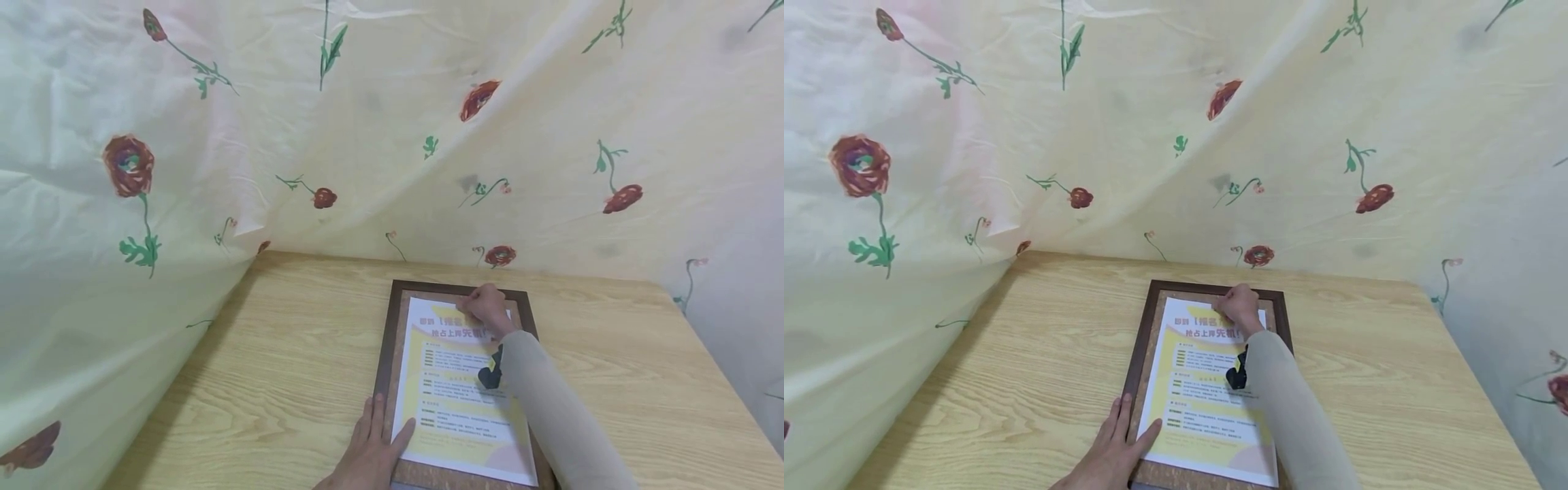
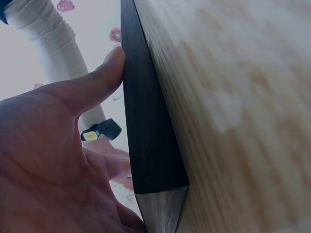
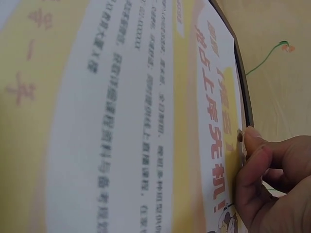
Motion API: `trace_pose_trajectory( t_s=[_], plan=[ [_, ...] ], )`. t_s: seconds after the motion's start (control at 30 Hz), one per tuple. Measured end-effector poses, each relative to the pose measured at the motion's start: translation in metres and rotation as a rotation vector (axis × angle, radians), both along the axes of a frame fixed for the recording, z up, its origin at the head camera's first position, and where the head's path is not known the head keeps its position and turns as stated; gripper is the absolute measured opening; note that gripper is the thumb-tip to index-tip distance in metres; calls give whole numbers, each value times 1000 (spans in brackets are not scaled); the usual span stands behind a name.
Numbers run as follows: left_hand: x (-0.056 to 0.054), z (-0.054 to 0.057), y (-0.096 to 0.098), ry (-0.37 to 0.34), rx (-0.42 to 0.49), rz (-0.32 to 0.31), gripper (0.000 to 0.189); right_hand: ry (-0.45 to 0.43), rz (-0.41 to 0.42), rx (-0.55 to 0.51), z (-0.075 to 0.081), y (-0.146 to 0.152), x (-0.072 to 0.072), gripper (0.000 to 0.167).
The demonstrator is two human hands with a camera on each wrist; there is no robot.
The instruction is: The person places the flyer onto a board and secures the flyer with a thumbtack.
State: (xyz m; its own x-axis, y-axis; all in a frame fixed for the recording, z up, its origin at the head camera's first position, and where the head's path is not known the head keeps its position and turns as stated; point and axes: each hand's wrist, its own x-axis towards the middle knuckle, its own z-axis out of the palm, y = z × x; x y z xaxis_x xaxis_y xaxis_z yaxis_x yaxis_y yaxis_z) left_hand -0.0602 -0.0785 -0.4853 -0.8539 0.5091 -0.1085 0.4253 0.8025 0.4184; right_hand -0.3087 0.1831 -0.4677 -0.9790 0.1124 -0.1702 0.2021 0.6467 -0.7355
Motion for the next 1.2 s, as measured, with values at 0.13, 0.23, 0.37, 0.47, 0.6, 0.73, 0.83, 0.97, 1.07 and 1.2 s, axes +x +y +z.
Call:
trace_pose_trajectory(
  t_s=[0.13,0.23,0.37,0.47,0.6,0.73,0.83,0.97,1.07,1.2],
  plan=[
    [0,0,0,15,-2,-7,113,-15,-8,-29,1,3,1,14],
    [0,0,0,19,-10,-10,113,-44,-9,-53,4,5,3,15],
    [0,0,-1,9,-41,-16,113,-50,8,-55,9,8,6,17],
    [0,0,-1,2,-58,-20,114,-34,8,-48,13,9,9,21],
    [-1,0,-2,-9,-63,-15,114,-37,-9,-83,18,11,11,29],
    [-1,0,-2,-6,-73,-12,114,-64,-26,-120,21,14,13,33],
    [-1,1,-2,-3,-79,-15,114,-67,-13,-114,23,18,17,33],
    [-1,1,-2,-8,-73,-17,114,-44,21,-78,25,22,22,34],
    [-1,0,-2,-13,-59,-16,114,-31,43,-54,28,23,27,35],
    [-2,1,-1,-32,-39,-9,115,-13,83,-44,33,24,37,35]
  ],
)
